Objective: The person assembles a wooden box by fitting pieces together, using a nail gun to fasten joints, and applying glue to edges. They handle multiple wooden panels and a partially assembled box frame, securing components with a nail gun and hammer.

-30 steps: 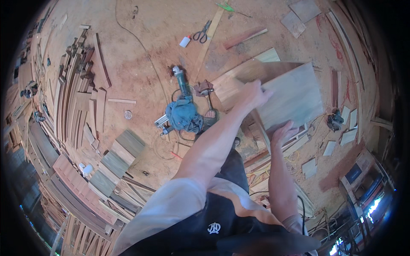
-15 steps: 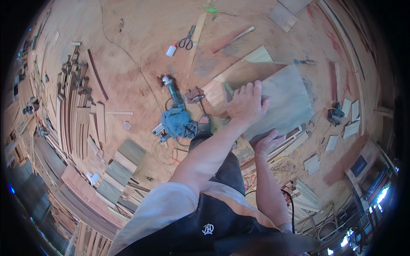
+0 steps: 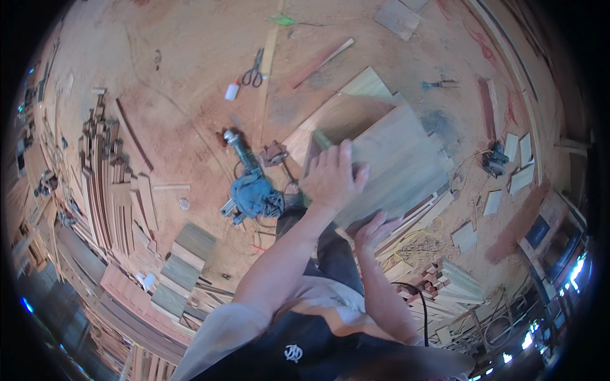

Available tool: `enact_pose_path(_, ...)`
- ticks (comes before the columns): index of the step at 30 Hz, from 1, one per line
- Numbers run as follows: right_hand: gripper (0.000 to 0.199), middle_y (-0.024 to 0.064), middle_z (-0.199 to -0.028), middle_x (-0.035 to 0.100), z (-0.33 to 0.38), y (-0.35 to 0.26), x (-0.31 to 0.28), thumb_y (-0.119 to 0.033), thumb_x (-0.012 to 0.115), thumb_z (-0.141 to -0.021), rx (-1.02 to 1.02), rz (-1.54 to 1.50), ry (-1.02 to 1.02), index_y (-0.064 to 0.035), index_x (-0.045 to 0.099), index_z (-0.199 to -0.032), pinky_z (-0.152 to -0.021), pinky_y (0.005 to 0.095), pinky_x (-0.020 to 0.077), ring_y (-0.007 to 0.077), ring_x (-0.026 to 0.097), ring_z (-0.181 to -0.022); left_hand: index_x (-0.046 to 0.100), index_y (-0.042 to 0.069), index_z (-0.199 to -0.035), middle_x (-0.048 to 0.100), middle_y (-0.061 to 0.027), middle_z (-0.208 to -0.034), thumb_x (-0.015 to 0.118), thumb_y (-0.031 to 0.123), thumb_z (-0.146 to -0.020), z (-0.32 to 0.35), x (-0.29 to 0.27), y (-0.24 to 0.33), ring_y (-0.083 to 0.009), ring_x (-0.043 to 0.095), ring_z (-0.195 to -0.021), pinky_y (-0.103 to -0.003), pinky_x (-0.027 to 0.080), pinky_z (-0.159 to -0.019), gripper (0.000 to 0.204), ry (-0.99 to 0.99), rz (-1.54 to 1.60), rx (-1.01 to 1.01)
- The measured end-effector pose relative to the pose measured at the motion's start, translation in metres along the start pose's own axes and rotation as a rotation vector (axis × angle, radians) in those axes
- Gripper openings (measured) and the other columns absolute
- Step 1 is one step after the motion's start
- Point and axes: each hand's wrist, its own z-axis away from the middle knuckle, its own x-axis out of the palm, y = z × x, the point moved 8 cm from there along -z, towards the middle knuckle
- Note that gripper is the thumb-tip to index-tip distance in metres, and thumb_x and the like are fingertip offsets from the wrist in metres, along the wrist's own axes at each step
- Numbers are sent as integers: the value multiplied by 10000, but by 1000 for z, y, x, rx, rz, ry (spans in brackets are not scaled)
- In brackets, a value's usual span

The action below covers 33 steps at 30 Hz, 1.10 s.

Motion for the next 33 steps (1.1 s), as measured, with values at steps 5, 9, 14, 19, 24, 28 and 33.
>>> enact_pose_path(5, 804, 409, -1609, 225, 5, 18, 3, -339, 451, -1093, 147, 143, -16, 182, 93, -1590, -1274, 528, 180, 497, 257, -1513, 494, -18, -1411, 642, -213, -1123, 705, 405, -910, -12, 10, 8, -412, 644, -968, -529, 492, -842, 688, -50, 18, 35)
enact_pose_path(9, 824, 419, -1610, 210, 10, 21, 3, -326, 456, -1064, 268, 52, -69, 212, 96, -1573, -1288, 530, 127, 525, 219, -1522, 479, -48, -1412, 635, -243, -1161, 674, 392, -918, -13, 17, 9, -441, 635, -981, -553, 485, -849, 689, -49, -11, 66)
enact_pose_path(14, 873, 408, -1570, 271, 3, 15, 2, -348, 509, -1033, 198, -6, -81, 209, 95, -1564, -1242, 529, 237, 509, 330, -1462, 468, -75, -1412, 631, -250, -1141, 598, 477, -991, -8, 26, 14, -420, 641, -925, -507, 495, -784, 707, -17, -122, 172)
enact_pose_path(19, 845, 405, -1529, 315, 3, 14, 1, -330, 533, -1023, 144, -77, -75, 209, 152, -1550, -1210, 538, 290, 508, 379, -1420, 449, -77, -1434, 625, -251, -1138, 617, 446, -986, -10, 27, 18, -427, 635, -927, -523, 489, -795, 709, -13, -134, 177)
enact_pose_path(24, 810, 396, -1478, 388, 2, 12, -1, -318, 577, -1016, 119, 24, -23, 198, 227, -1533, -1174, 543, 338, 518, 438, -1367, 457, -58, -1433, 624, -267, -1154, 643, 414, -970, -2, 33, 10, -466, 628, -973, -541, 484, -844, 687, -24, -86, 115)
enact_pose_path(28, 785, 373, -1491, 403, -2, 12, 0, -296, 583, -1017, 108, -132, -18, 170, 243, -1550, -1193, 534, 321, 511, 433, -1381, 493, -29, -1415, 611, -286, -1228, 653, 398, -964, -3, 22, 16, -499, 614, -1072, -557, 485, -921, 641, -67, -73, 66)
enact_pose_path(33, 747, 329, -1539, 399, -2, -6, -6, -265, 536, -1052, -77, -72, 21, 116, 192, -1594, -1215, 499, 310, 458, 425, -1421, 485, -26, -1501, 632, -308, -1315, 692, 350, -992, -82, 25, 46, -470, 620, -1207, -508, 502, -998, 666, -151, 141, 99)
